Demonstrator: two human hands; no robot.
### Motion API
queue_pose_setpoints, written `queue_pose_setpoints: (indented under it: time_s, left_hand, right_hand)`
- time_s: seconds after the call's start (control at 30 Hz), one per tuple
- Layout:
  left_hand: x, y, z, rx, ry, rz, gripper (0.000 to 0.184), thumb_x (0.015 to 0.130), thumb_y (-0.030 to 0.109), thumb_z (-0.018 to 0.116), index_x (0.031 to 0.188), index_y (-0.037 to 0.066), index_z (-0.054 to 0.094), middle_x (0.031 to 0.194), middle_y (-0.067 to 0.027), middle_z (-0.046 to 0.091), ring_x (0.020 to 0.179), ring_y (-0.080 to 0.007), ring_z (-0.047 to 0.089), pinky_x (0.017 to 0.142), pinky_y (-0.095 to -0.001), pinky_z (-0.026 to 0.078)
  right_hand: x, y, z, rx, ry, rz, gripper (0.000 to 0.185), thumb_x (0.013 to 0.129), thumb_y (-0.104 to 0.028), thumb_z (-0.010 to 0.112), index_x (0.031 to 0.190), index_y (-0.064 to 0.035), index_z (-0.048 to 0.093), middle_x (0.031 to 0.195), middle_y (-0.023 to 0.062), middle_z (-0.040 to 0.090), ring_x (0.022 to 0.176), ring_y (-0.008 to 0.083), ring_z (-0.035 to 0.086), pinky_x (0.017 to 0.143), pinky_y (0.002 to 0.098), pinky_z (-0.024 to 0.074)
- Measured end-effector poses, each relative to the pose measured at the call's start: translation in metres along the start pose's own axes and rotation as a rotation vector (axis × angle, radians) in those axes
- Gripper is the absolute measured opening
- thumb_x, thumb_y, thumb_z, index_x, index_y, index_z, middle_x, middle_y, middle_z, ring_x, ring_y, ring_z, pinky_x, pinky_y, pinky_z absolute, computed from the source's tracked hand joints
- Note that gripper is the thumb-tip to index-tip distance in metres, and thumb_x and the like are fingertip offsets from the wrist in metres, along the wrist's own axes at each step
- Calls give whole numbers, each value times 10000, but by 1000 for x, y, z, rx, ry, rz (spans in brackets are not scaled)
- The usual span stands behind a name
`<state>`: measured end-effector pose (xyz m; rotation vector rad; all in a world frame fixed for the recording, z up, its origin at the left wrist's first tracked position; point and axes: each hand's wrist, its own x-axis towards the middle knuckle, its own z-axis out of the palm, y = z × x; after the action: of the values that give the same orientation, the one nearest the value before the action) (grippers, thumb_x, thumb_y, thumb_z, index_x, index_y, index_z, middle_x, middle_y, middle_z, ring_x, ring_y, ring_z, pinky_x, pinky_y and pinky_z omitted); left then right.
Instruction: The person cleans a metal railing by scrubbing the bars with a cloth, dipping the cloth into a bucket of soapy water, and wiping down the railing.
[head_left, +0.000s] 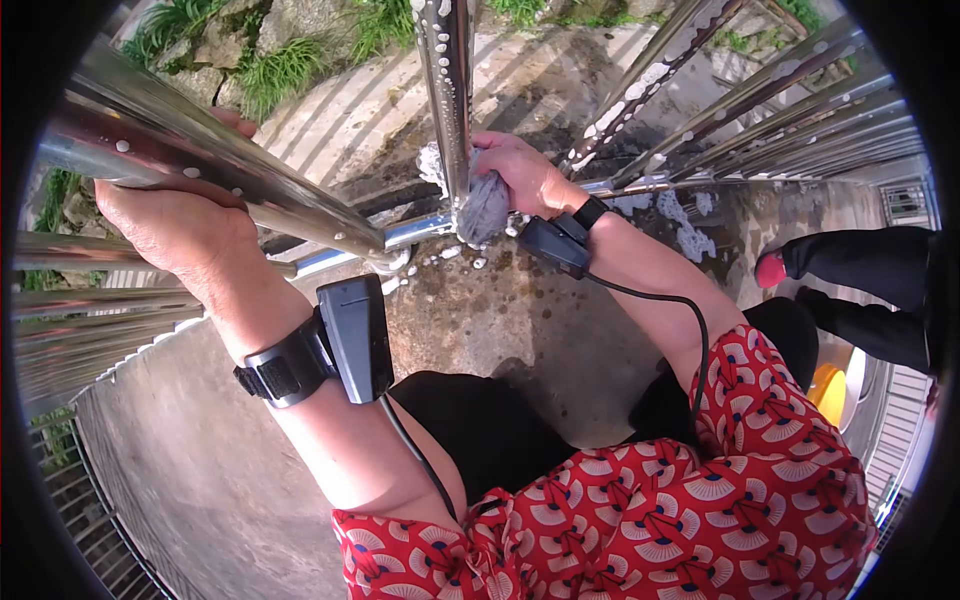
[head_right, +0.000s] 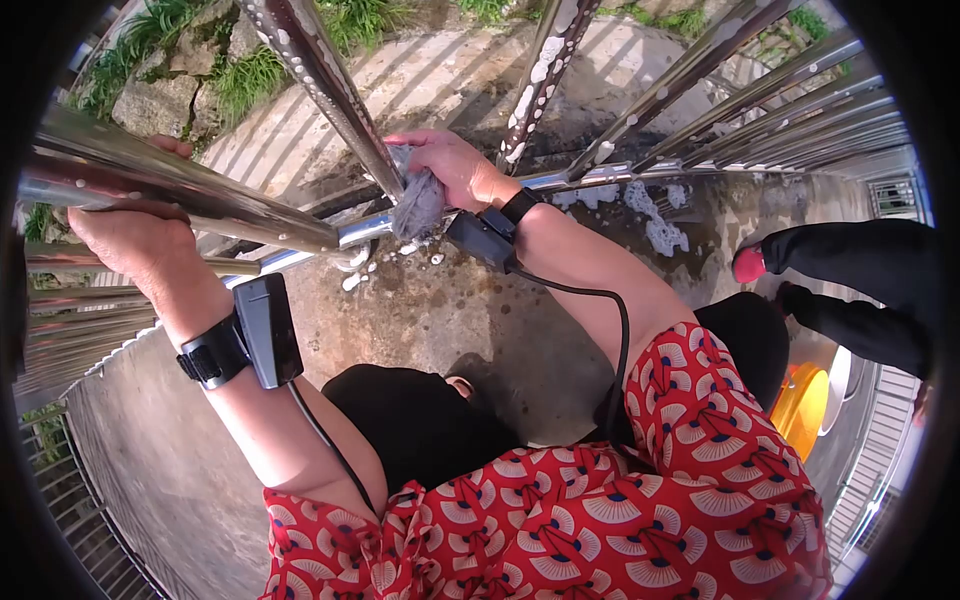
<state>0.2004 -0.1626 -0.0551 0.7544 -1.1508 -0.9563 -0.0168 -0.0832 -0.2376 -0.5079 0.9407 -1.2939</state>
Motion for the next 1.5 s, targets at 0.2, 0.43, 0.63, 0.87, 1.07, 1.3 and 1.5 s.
queue_pose_setpoints:
  time_s: [0.2, 0.43, 0.63, 0.87, 1.07, 1.3, 1.5]
  left_hand:
    - [-3, 1, 5, -34, 94, -59, 479, 878, 390, 293, 909, -43, 498, 710, -225, 562, 572, -324, 569, 565, -413, 515]
    - [-4, -1, 3, -29, 84, -47, 498, 865, 466, 328, 972, 5, 482, 736, -203, 545, 633, -317, 577, 586, -447, 494]
    - [-4, 2, 3, -85, 130, -108, 490, 882, 461, 304, 972, 10, 475, 745, -188, 541, 601, -312, 566, 571, -433, 491]
    - [-4, 2, 0, -85, 86, -78, 468, 900, 425, 294, 911, -2, 484, 716, -188, 538, 542, -312, 560, 518, -400, 504]
    - [-3, 0, -2, -137, 40, -72, 434, 907, 440, 326, 968, 31, 456, 637, -194, 559, 515, -289, 555, 499, -373, 503]
    - [-4, 4, 3, -108, 68, -95, 462, 886, 428, 298, 925, -2, 462, 701, -209, 547, 596, -320, 564, 576, -431, 495]
    - [-4, 3, 0, -124, 12, -68, 428, 909, 423, 287, 924, 35, 467, 566, -185, 544, 456, -275, 539, 477, -339, 493]
  right_hand:
    - [-41, -84, 75, -137, -95, -527, 418, 807, -82, 490, 1223, -39, 479, 891, 17, 572, 731, 77, 538, 631, 223, 460]
    - [-48, 28, 68, -333, 242, -777, 634, 826, -163, 625, 1325, -60, 248, 1123, 98, 498, 1060, 183, 499, 936, 304, 390]
    - [-36, 77, 23, -601, 237, -726, 664, 830, -102, 603, 1347, -30, 191, 1133, 97, 459, 1027, 153, 459, 903, 296, 379]
    - [-18, 87, -6, -1541, 509, -598, 255, 747, -67, 597, 994, -12, 571, 1001, 96, 522, 972, 297, 505, 788, 372, 451]
    - [-19, 65, 2, -2077, 194, -49, 213, 767, -130, 586, 964, -86, 653, 1057, 66, 513, 1023, 277, 476, 785, 390, 449]
    - [-47, 128, 37, -2037, 271, -175, 269, 778, -201, 538, 988, -60, 631, 1072, 117, 504, 981, 259, 466, 735, 386, 448]
    - [1, 105, 83, -1944, 380, -537, 275, 749, -155, 563, 1007, -81, 624, 1174, 147, 494, 1109, 310, 446, 875, 402, 407]
